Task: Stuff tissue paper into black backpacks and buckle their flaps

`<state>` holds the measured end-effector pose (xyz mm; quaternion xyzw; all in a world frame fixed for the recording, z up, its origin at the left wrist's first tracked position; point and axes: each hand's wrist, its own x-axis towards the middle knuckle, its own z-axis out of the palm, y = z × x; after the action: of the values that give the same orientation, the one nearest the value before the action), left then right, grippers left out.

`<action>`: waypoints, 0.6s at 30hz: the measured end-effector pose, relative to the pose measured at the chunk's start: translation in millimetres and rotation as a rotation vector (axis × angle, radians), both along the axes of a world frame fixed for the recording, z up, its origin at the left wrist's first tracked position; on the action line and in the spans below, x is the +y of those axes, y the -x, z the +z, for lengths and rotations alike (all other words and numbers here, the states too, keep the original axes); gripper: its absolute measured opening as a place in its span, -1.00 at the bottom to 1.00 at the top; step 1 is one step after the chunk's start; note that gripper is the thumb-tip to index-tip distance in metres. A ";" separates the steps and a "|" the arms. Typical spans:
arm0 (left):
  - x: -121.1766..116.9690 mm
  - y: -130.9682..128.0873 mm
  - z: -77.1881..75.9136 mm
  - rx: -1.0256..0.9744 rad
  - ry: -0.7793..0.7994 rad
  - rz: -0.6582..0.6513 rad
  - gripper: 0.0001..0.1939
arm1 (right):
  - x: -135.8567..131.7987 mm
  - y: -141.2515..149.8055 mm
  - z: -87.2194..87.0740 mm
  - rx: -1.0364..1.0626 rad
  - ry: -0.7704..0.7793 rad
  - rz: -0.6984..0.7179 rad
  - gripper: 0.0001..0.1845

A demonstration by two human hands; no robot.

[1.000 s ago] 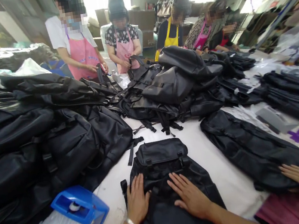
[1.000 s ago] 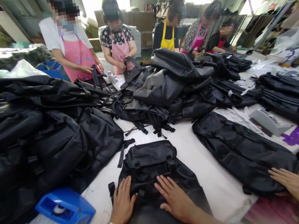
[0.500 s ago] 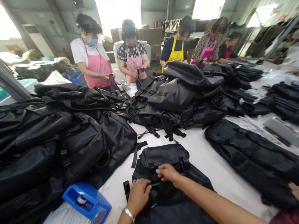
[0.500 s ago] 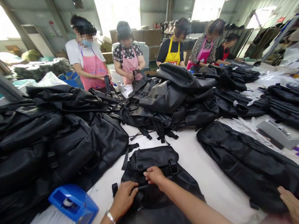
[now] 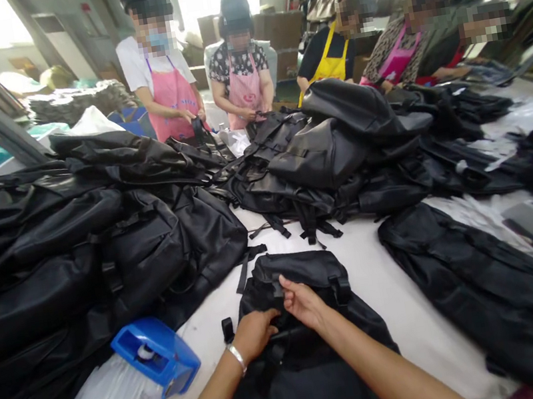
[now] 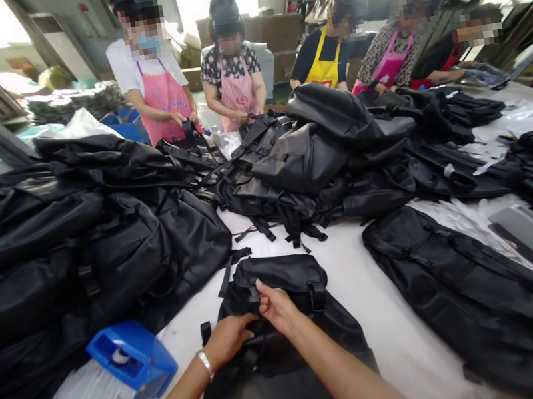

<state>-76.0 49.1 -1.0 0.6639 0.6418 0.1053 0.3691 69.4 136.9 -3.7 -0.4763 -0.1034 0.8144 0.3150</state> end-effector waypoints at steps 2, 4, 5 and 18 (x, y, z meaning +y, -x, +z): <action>13.2 0.7 -3.8 -0.027 0.028 0.011 -0.75 | 1.7 -5.9 9.4 0.055 0.008 -0.006 -0.66; 25.1 0.3 -10.0 -0.074 0.082 0.069 -0.84 | 0.8 -8.6 15.0 0.094 0.030 0.009 -0.64; 30.7 -0.1 -13.7 -0.104 0.119 0.112 -0.83 | -0.8 -9.1 16.3 0.109 0.041 0.021 -0.65; 83.6 7.1 -38.9 -0.323 0.068 0.741 -0.75 | -26.5 -23.5 19.6 0.002 -0.016 0.147 -0.57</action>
<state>-83.1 132.7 -39.8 0.3499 0.7745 0.3128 0.4240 92.9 110.4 15.9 -0.4639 -0.1444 0.8350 0.2583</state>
